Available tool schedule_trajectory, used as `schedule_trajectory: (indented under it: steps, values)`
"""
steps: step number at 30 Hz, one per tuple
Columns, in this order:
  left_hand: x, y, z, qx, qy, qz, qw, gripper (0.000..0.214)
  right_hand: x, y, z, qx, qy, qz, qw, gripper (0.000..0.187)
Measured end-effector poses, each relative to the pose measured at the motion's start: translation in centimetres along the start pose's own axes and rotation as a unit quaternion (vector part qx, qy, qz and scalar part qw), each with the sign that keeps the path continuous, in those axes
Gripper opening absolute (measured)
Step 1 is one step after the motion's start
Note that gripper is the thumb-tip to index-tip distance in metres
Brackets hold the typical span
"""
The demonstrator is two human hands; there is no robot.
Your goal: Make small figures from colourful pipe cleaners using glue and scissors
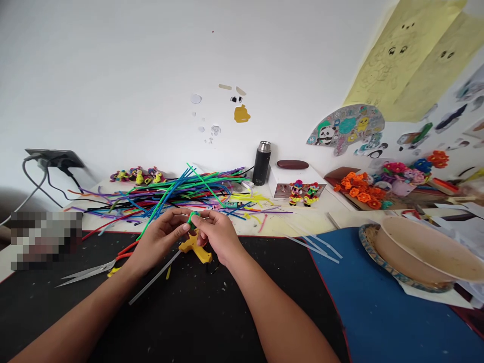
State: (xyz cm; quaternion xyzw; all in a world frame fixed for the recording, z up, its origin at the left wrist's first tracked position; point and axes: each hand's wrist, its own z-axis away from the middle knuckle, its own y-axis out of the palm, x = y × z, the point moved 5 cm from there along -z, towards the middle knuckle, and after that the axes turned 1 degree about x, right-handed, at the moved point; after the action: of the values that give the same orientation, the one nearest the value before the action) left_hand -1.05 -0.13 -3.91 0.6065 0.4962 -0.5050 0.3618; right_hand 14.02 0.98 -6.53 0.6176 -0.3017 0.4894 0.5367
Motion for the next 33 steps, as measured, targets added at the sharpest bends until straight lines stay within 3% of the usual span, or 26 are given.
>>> schedule_trajectory:
  steps: [17, 30, 33]
  values:
    - [0.9, -0.3, -0.3, 0.015, -0.028, 0.078, 0.996, 0.033, 0.6, 0.4, 0.2, 0.014, 0.002, -0.014, 1.000, 0.047]
    - [1.3, -0.3, -0.4, 0.003, -0.039, 0.101, 0.994, 0.035, -0.1, 0.3, 0.0, 0.013, 0.015, -0.036, 0.999, 0.054]
    - [1.2, -0.5, -0.4, -0.022, -0.038, 0.125, 0.991, 0.037, 0.1, 0.3, 0.0, 0.010, 0.013, -0.027, 0.999, 0.052]
